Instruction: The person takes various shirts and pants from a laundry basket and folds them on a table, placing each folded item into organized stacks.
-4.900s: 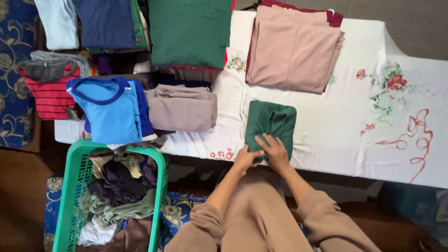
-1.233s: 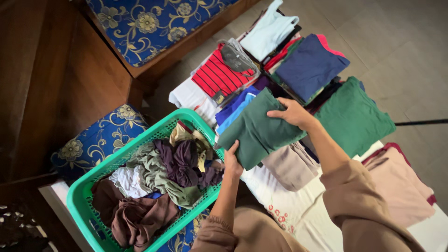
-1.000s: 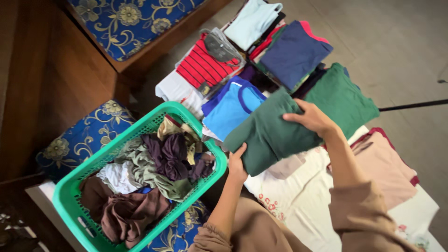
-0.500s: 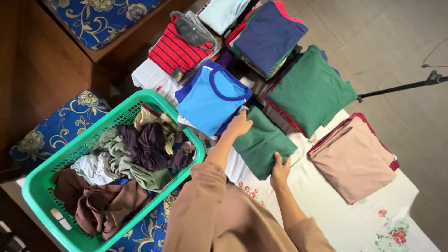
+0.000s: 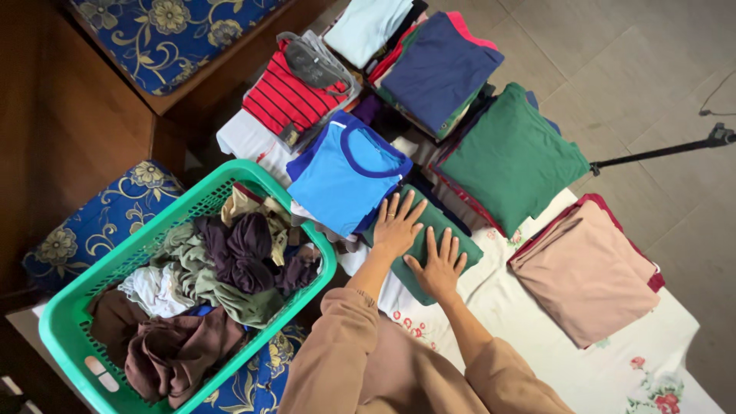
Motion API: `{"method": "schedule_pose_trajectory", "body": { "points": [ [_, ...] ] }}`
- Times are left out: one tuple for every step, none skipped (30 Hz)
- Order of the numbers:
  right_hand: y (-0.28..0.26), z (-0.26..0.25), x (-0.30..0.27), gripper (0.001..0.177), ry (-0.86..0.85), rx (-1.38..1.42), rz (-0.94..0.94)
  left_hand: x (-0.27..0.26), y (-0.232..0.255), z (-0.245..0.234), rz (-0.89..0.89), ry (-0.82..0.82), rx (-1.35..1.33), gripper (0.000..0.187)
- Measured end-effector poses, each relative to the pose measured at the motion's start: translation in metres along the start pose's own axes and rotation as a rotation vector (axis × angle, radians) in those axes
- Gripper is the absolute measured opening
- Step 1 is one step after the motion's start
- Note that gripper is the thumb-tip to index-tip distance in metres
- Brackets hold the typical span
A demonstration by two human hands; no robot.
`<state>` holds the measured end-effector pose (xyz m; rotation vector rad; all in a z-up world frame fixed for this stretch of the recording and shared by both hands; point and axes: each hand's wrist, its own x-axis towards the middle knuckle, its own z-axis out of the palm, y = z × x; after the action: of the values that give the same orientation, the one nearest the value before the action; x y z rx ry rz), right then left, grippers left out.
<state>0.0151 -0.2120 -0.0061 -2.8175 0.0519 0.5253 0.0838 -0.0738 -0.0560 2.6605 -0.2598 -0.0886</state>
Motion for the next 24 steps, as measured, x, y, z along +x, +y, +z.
{"method": "schedule_pose_trajectory", "body": {
  "points": [
    [-0.001,-0.002,0.005,0.099,0.002,0.002,-0.003,0.003,-0.002,-0.002,-0.001,0.002,0.003,0.063],
    [0.0,-0.005,0.008,0.098,0.011,0.033,0.004,0.002,-0.001,-0.006,0.027,0.006,-0.019,0.061],
    [0.001,-0.008,0.008,0.096,0.02,0.064,0.012,0.0,0.001,-0.013,0.055,0.009,-0.041,0.059],
    [-0.003,-0.01,0.012,0.096,0.028,0.067,-0.001,0.0,-0.001,-0.023,0.053,0.022,-0.033,0.059],
    [-0.008,-0.013,0.014,0.086,0.118,0.083,-0.019,-0.006,-0.001,-0.035,0.085,0.099,-0.145,0.052],
    [-0.014,-0.016,0.012,0.077,0.201,0.098,-0.026,-0.014,0.0,-0.046,0.12,0.165,-0.264,0.046],
    [-0.026,-0.018,0.015,0.077,0.203,0.1,-0.027,-0.02,-0.005,-0.058,0.121,0.167,-0.262,0.046],
    [-0.038,-0.02,0.019,0.071,0.252,0.178,-0.109,-0.029,-0.012,-0.067,-0.028,0.321,-0.272,0.044],
    [-0.05,-0.023,0.022,0.066,0.3,0.257,-0.191,-0.038,-0.024,-0.072,-0.178,0.475,-0.279,0.042],
    [-0.065,-0.026,0.026,0.066,0.298,0.261,-0.203,-0.046,-0.044,-0.076,-0.298,0.599,-0.325,0.045],
    [-0.079,-0.028,0.032,0.059,0.229,0.396,-0.318,-0.054,-0.062,-0.073,-0.417,0.724,-0.371,0.048],
    [-0.097,-0.027,0.038,0.053,0.168,0.536,-0.417,-0.058,-0.082,-0.064,-0.591,0.796,-0.471,0.051],
    [-0.116,-0.023,0.041,0.053,0.175,0.545,-0.414,-0.06,-0.105,-0.053,-0.766,0.866,-0.571,0.055],
    [-0.136,-0.019,0.047,0.051,0.11,0.526,-0.432,-0.054,-0.13,-0.045,-0.751,0.875,-0.566,0.055],
    [-0.156,-0.014,0.057,0.049,0.044,0.506,-0.449,-0.047,-0.154,-0.042,-0.882,0.862,-0.895,0.055],
    [-0.169,-0.01,0.056,0.049,0.025,0.504,-0.442,-0.058,-0.163,-0.036,-1.04,0.814,-1.23,0.056],
    [-0.186,-0.004,0.058,0.055,0.137,0.353,-0.519,-0.068,-0.171,-0.032,-1.063,0.808,-1.226,0.056],
    [-0.203,0.002,0.067,0.062,0.263,0.202,-0.606,-0.063,-0.185,-0.032,-1.134,0.665,-1.263,0.044],
    [-0.215,0.006,0.07,0.062,0.26,0.203,-0.611,-0.057,-0.197,-0.034,-1.199,0.518,-1.296,0.038],
    [-0.227,0.01,0.066,0.075,0.315,0.129,-0.584,-0.055,-0.205,-0.039,-1.206,0.512,-1.293,0.038],
    [-0.236,0.014,0.062,0.088,0.37,0.056,-0.557,-0.051,-0.209,-0.047,-1.161,0.487,-1.191,0.037],
    [-0.241,0.019,0.059,0.088,0.365,0.054,-0.551,-0.049,-0.21,-0.054,-1.114,0.461,-1.093,0.036],
    [-0.246,0.023,0.057,0.085,0.417,-0.028,-0.493,-0.048,-0.207,-0.065,-1.118,0.453,-1.093,0.036],
    [-0.25,0.026,0.06,0.083,0.476,-0.113,-0.435,-0.043,-0.203,-0.079,-0.974,0.489,-1.0,0.033]
  ]
}}
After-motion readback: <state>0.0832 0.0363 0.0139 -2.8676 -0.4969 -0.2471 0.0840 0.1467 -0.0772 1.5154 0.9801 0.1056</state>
